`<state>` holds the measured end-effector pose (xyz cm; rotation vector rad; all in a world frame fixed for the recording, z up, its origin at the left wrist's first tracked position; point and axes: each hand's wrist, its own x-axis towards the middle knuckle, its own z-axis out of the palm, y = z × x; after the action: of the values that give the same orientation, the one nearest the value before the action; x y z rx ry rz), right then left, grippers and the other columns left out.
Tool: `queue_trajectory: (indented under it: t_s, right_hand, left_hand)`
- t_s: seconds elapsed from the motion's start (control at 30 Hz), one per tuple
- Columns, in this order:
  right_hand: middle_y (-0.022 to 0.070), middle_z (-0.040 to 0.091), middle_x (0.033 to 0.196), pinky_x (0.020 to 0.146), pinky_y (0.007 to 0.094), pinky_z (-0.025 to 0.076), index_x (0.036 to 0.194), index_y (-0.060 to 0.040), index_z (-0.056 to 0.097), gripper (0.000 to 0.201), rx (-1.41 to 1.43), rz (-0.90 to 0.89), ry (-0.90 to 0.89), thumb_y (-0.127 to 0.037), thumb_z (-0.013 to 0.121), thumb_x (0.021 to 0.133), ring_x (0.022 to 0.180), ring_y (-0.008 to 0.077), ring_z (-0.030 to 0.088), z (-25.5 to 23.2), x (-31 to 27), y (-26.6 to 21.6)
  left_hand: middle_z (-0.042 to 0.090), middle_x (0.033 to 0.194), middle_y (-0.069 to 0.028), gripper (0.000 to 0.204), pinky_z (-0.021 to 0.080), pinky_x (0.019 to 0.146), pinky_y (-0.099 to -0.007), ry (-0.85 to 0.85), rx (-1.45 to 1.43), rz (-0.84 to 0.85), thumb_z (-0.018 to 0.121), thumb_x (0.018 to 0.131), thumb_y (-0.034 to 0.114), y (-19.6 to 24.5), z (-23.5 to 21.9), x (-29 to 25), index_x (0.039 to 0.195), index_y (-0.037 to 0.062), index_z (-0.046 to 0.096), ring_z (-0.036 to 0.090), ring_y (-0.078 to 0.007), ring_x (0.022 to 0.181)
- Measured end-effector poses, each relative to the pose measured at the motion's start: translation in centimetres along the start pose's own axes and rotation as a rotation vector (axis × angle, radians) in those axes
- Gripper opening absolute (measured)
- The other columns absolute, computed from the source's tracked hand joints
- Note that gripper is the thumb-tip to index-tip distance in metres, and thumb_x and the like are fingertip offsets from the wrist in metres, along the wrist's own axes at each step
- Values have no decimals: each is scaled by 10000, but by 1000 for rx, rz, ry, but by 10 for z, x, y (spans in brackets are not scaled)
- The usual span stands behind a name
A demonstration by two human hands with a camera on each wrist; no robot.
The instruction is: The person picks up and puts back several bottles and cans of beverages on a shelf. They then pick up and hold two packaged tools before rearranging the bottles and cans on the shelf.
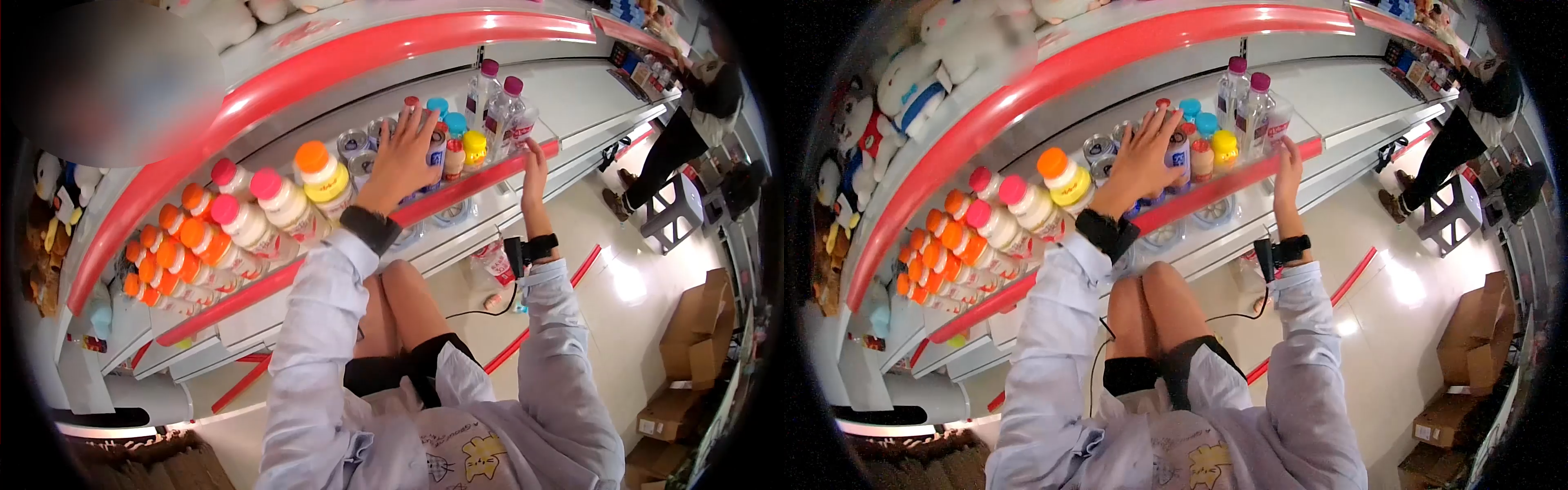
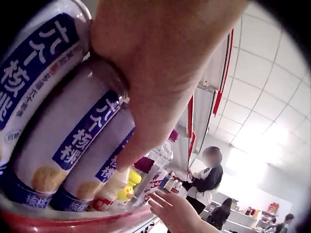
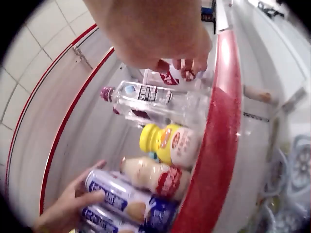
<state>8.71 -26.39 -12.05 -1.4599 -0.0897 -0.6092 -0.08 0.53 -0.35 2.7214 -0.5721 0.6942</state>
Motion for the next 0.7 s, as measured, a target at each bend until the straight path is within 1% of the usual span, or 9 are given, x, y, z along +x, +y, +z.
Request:
queue_trajectory:
  t_s: [0.1, 0.17, 0.27, 0.3, 0.33, 0.5, 0.6, 0.63, 0.7]
  right_hand:
    - [72, 612, 1133, 935, 312, 409, 1165, -7, 586, 331, -21, -63, -43, -225, 509, 928, 1055, 185, 555, 6, -36, 30]
    - [54, 632, 1101, 884, 303, 421, 1139, -41, 608, 317, 2, 72, -203, -253, 500, 930, 1023, 161, 568, 12, -61, 27]
    - [35, 652, 1082, 835, 296, 433, 1120, -80, 630, 316, 0, 311, -435, -289, 487, 931, 992, 143, 584, 5, -110, 34]
    - [33, 651, 1095, 836, 298, 434, 1127, -85, 630, 324, -10, 390, -507, -295, 482, 930, 994, 150, 587, 3, -121, 40]
    - [32, 651, 1108, 838, 300, 434, 1134, -89, 630, 331, -17, 468, -581, -302, 478, 930, 996, 156, 590, 4, -129, 48]
    - [73, 644, 1147, 925, 350, 422, 1228, -86, 579, 408, -74, 716, -921, -324, 474, 913, 1053, 209, 600, 8, -166, 88]
    - [75, 642, 1157, 929, 352, 422, 1240, -89, 571, 434, -112, 737, -991, -359, 479, 913, 1056, 208, 600, 16, -185, 102]
    - [77, 644, 1162, 919, 352, 427, 1235, -88, 572, 434, -181, 753, -962, -371, 480, 918, 1053, 209, 603, 22, -192, 95]
    - [95, 641, 1172, 924, 349, 427, 1226, -71, 567, 456, -107, 827, -983, -400, 504, 916, 1072, 220, 599, 26, -194, 156]
  left_hand:
    - [407, 1411, -187, 639, 266, 1105, -508, 141, 2, 139, 687, 744, 200, 9, -18, -4, 1323, 50, 462, 362, -320, 1337]
    - [522, 1274, -151, 377, 362, 1050, -421, 307, 38, 269, 628, 792, 127, 24, -38, -18, 1152, 25, 587, 481, -291, 1217]
    - [561, 1230, -127, 301, 438, 961, -400, 225, -66, 300, 604, 809, 82, 32, -53, -67, 1109, 60, 612, 547, -294, 1116]
    - [618, 1097, -94, 197, 477, 864, -388, 323, -94, 311, 593, 817, 64, 32, -48, -90, 1009, 61, 635, 595, -286, 988]
    - [627, 1064, -95, 191, 480, 857, -387, 253, -103, 273, 591, 819, 65, 29, -44, -115, 1005, 61, 637, 601, -290, 973]
    - [658, 936, -120, 214, 502, 792, -385, -20, -118, -20, 597, 818, 86, -22, 6, -245, 1024, 47, 640, 631, -313, 860]
    - [674, 927, -129, 253, 507, 746, -386, -313, -295, -599, 600, 839, 154, -63, 38, -303, 1054, 26, 637, 653, -271, 786]
    - [682, 902, -127, 242, 515, 725, -387, -253, -351, -675, 605, 841, 169, -85, 58, -328, 1026, 18, 646, 660, -273, 773]
    - [698, 851, -122, 236, 532, 682, -390, -139, -461, -826, 617, 846, 198, -130, 97, -378, 968, 3, 664, 674, -276, 748]
